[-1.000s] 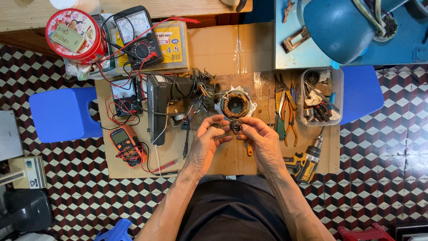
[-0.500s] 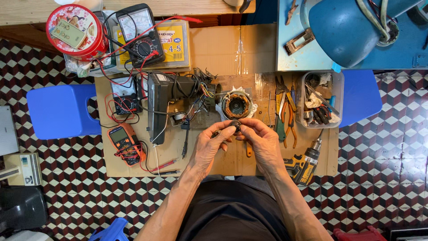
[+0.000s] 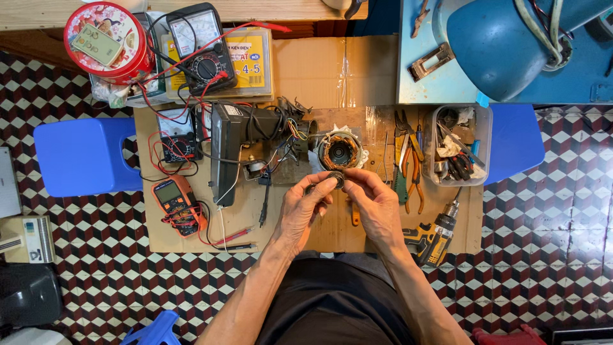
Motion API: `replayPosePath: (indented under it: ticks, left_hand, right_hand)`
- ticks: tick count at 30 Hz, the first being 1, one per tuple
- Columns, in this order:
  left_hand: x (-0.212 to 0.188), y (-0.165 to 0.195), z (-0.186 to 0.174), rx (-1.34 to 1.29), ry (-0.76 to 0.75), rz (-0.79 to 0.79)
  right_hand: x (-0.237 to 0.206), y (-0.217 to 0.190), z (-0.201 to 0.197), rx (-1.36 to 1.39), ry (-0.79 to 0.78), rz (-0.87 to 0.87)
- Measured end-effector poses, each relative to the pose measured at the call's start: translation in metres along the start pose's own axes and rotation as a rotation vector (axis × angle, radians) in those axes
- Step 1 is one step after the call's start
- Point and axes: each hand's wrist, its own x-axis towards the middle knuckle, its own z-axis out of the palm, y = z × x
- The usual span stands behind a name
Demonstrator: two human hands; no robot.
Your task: The person cleans a small cylindrical metal part with a white cloth, then uses a screwdriver to adjust the interior of a motor stator. They repeatedly handle the cylindrical part, inspecting it and placing it into the stator before removing it again.
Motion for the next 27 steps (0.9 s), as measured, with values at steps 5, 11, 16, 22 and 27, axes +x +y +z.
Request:
replayPosePath:
  ticks: [5, 11, 16, 22, 27]
  left_hand:
    - [0.0, 0.003, 0.005, 0.096, 0.032, 0.109]
    - [-0.002, 0.007, 0.012, 0.242, 0.072, 0.098]
    - [-0.002, 0.002, 0.018, 0.28, 0.042, 0.217]
    - [-0.002, 0.006, 0.022, 0.211, 0.05, 0.206]
    - [-0.004, 0.017, 0.017, 0.239, 0.014, 0.192]
  right_hand:
    - [-0.017, -0.03, 0.006, -0.601, -0.039, -0.422]
    - [-0.009, -0.043, 0.01, -0.817, -0.041, -0.589]
    - [-0.007, -0.039, 0.008, -0.884, -0.034, -0.625]
    - [-0.005, -0.04, 0.009, -0.883, -0.046, -0.58]
    - [0.004, -0.046, 0.014, -0.916, -0.064, -0.587]
